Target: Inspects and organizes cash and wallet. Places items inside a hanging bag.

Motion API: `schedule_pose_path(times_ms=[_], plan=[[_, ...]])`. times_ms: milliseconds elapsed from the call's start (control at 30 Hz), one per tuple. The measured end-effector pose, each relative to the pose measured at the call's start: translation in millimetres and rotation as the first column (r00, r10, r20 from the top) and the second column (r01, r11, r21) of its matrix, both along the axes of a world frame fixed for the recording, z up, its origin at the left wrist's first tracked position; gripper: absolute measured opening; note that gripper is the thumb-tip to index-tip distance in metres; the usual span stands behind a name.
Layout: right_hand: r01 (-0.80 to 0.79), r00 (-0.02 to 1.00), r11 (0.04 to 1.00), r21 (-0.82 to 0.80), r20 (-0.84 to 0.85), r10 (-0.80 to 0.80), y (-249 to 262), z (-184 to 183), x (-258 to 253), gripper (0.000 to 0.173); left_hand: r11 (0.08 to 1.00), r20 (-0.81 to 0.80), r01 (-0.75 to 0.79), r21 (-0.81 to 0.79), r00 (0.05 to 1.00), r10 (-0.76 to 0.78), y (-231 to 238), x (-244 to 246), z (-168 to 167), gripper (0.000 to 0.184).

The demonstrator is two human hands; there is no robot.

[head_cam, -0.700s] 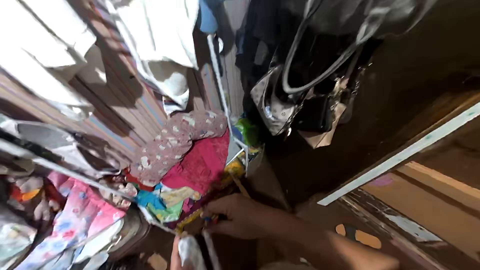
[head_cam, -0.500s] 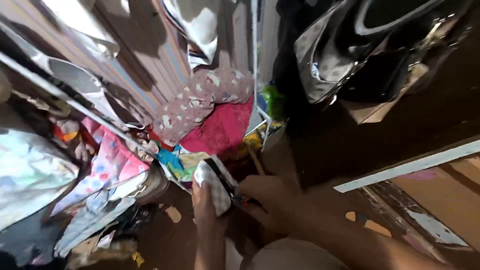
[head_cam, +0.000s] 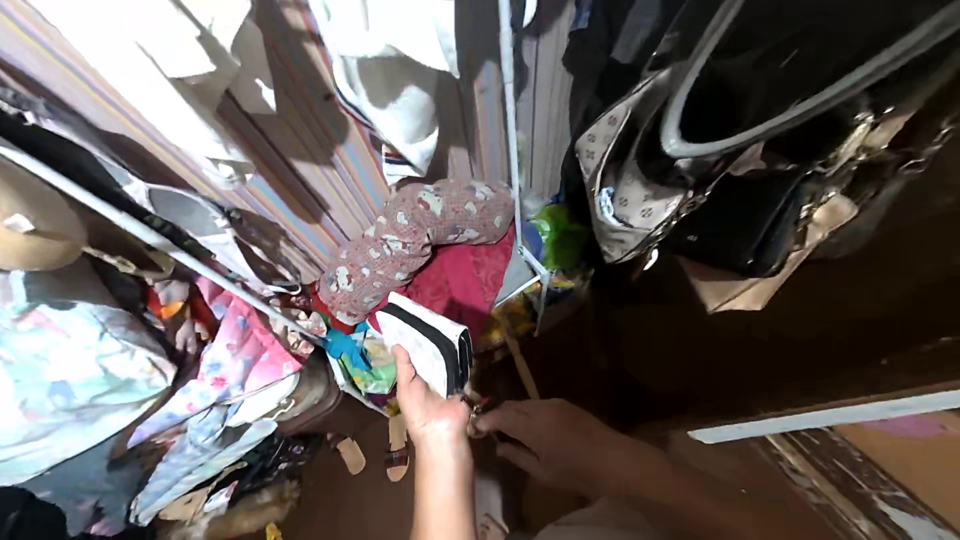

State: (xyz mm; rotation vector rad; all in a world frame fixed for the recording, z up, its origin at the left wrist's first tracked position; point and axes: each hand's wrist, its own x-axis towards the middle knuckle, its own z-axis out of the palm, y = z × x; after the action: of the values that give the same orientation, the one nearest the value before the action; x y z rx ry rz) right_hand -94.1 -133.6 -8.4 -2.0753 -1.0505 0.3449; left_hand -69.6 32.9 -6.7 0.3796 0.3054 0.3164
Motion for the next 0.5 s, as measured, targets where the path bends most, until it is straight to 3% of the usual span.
schedule_pose_path(times_ms=[67,167,267,300,400,467,500], plan=[[0.094,0.962,0.979,0.182,-0.271,-0.042,-28.6,-6.6,8.5,0.029,0.999,0.097,0.033,-0.018,0.995,-0.031,-14.9,-0.4,-3.5,0.034],[0.441,0.784,0.78,0.444,-0.613,-0.095,-62.0,-13.7,24.2,0.051,0.99,0.228,0.141,0.012,0.964,-0.14,-44.9,-6.7,-4.4,0.036],[0.46,0.728,0.737,0.494,-0.685,0.005,-90.1,-8.6,37.0,0.085,0.992,0.105,0.084,0.091,0.99,-0.094,-96.4,-14.3,4.2,0.047],[0.436,0.736,0.745,0.505,-0.677,0.028,-96.0,-7.1,35.8,0.09,0.977,0.053,0.045,0.207,0.997,-0.057,-112.4,-13.1,5.6,0.058],[0.552,0.66,0.673,0.493,-0.751,0.008,-113.2,5.4,27.3,0.062,0.841,0.021,0.044,0.54,0.998,-0.066,-140.9,1.4,5.1,0.1],[0.69,0.528,0.594,0.413,-0.849,-0.024,-129.6,14.2,24.4,0.041,0.786,0.086,0.107,0.609,0.976,-0.2,-147.6,13.4,1.2,0.105],[0.742,0.48,0.551,0.382,-0.877,-0.038,-137.4,15.2,23.3,0.034,0.761,0.124,0.146,0.632,0.95,-0.285,-147.4,20.3,-0.3,0.097]])
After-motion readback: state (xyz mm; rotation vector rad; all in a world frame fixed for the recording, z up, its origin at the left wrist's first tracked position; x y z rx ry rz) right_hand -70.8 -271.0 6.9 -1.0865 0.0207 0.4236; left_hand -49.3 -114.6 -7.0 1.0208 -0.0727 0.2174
